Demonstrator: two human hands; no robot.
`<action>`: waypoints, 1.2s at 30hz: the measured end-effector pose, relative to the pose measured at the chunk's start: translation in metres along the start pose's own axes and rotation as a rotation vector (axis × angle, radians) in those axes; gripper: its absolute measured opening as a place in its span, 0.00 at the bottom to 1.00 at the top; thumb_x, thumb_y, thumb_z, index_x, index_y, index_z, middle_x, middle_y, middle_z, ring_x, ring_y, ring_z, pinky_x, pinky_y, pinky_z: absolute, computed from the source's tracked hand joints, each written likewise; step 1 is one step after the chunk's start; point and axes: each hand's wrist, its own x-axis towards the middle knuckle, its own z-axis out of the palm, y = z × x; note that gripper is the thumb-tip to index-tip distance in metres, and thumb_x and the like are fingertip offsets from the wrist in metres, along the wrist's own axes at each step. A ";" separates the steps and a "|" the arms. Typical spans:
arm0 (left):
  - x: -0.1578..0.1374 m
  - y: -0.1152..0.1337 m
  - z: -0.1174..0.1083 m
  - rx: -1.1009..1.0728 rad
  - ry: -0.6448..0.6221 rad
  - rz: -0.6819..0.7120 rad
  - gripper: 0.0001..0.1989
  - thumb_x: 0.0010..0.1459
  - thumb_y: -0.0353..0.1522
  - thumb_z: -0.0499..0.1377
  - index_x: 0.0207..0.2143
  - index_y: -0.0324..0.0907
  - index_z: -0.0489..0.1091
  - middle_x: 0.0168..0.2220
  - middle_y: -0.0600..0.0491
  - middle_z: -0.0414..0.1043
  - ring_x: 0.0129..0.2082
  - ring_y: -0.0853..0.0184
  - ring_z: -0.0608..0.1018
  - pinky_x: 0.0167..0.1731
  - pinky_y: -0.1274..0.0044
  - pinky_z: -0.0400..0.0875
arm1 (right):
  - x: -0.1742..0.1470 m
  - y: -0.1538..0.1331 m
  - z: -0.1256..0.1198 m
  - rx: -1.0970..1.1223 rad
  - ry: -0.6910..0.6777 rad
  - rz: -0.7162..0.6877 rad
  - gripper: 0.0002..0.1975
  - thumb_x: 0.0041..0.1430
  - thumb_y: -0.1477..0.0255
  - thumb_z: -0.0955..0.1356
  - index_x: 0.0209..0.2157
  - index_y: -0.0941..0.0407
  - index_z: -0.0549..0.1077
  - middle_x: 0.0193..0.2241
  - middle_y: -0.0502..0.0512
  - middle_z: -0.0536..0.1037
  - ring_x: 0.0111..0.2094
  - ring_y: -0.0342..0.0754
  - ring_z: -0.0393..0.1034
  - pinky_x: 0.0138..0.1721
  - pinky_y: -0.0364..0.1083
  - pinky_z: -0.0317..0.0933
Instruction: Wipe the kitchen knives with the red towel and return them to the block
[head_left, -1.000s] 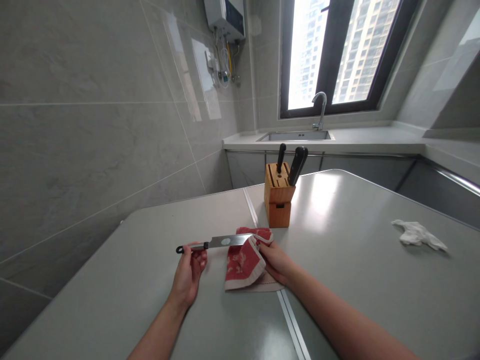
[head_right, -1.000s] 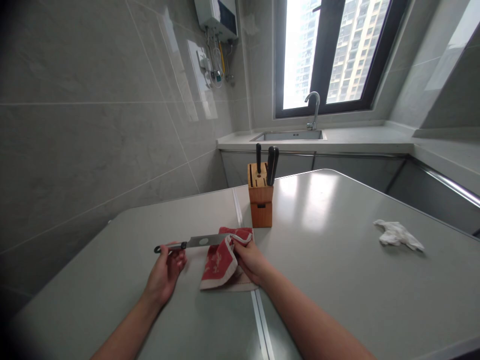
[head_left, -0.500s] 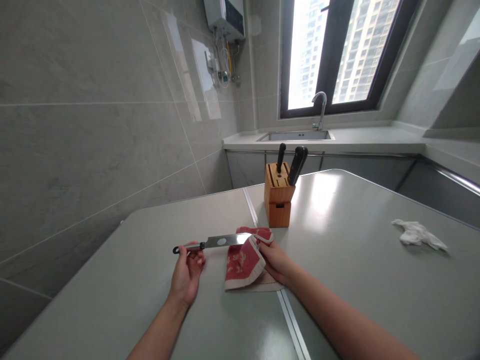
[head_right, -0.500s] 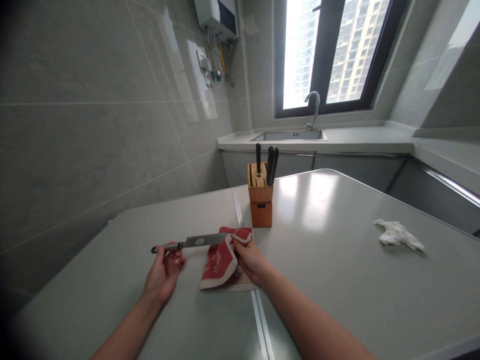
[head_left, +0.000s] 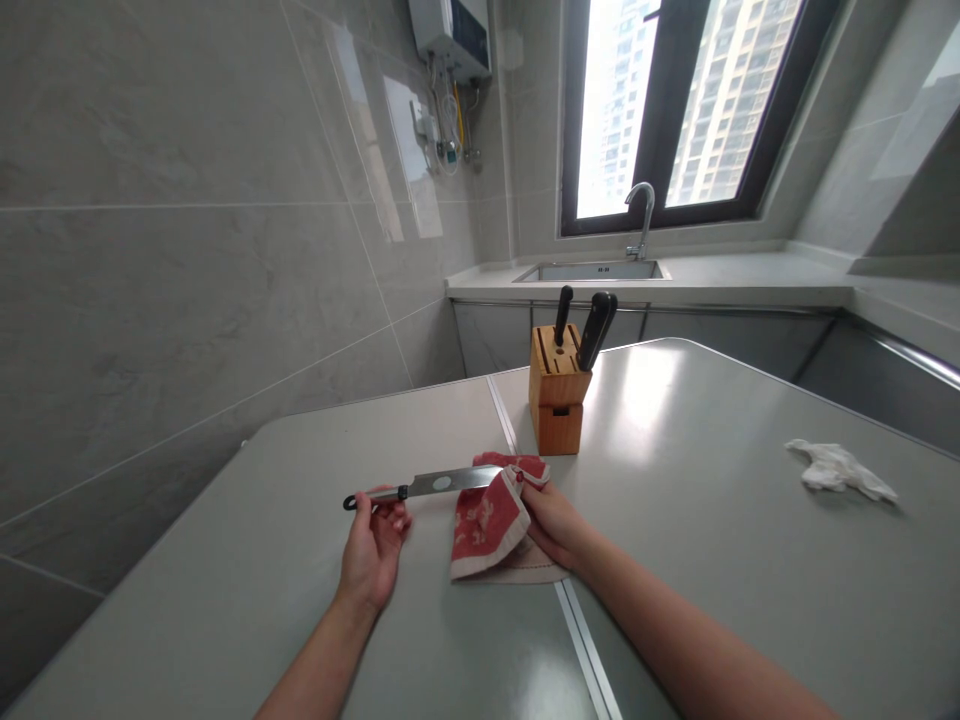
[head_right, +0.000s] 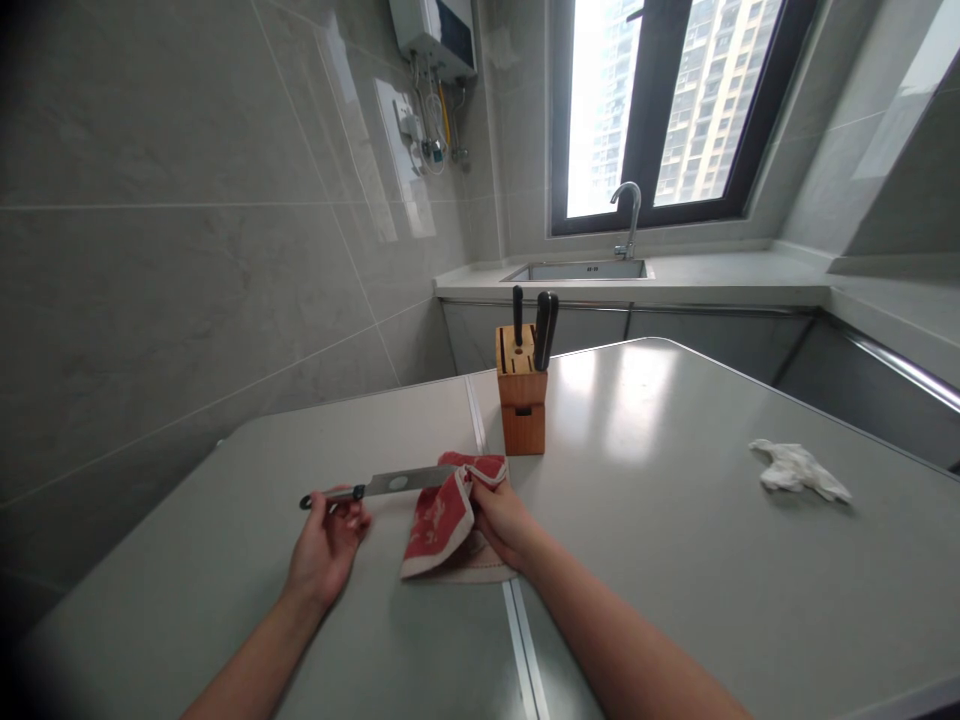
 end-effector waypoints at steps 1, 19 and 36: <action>0.000 0.000 0.000 0.006 -0.002 0.002 0.14 0.60 0.40 0.52 0.30 0.40 0.71 0.20 0.54 0.69 0.18 0.73 0.68 0.23 0.80 0.68 | 0.000 0.000 0.000 0.006 -0.002 -0.004 0.18 0.45 0.64 0.73 0.38 0.57 0.74 0.35 0.57 0.79 0.43 0.55 0.71 0.47 0.54 0.61; 0.001 0.000 0.002 0.051 0.037 0.007 0.08 0.53 0.35 0.61 0.30 0.38 0.71 0.20 0.56 0.70 0.17 0.75 0.68 0.21 0.82 0.68 | 0.004 0.002 -0.004 0.033 -0.028 -0.032 0.16 0.47 0.66 0.72 0.39 0.57 0.75 0.37 0.56 0.79 0.43 0.52 0.72 0.50 0.52 0.59; -0.005 0.001 0.005 0.227 0.017 -0.026 0.11 0.50 0.35 0.63 0.33 0.37 0.72 0.22 0.55 0.71 0.20 0.75 0.71 0.21 0.85 0.67 | 0.000 0.000 0.000 0.018 0.018 0.003 0.18 0.44 0.67 0.73 0.39 0.58 0.74 0.33 0.56 0.80 0.39 0.52 0.73 0.47 0.52 0.62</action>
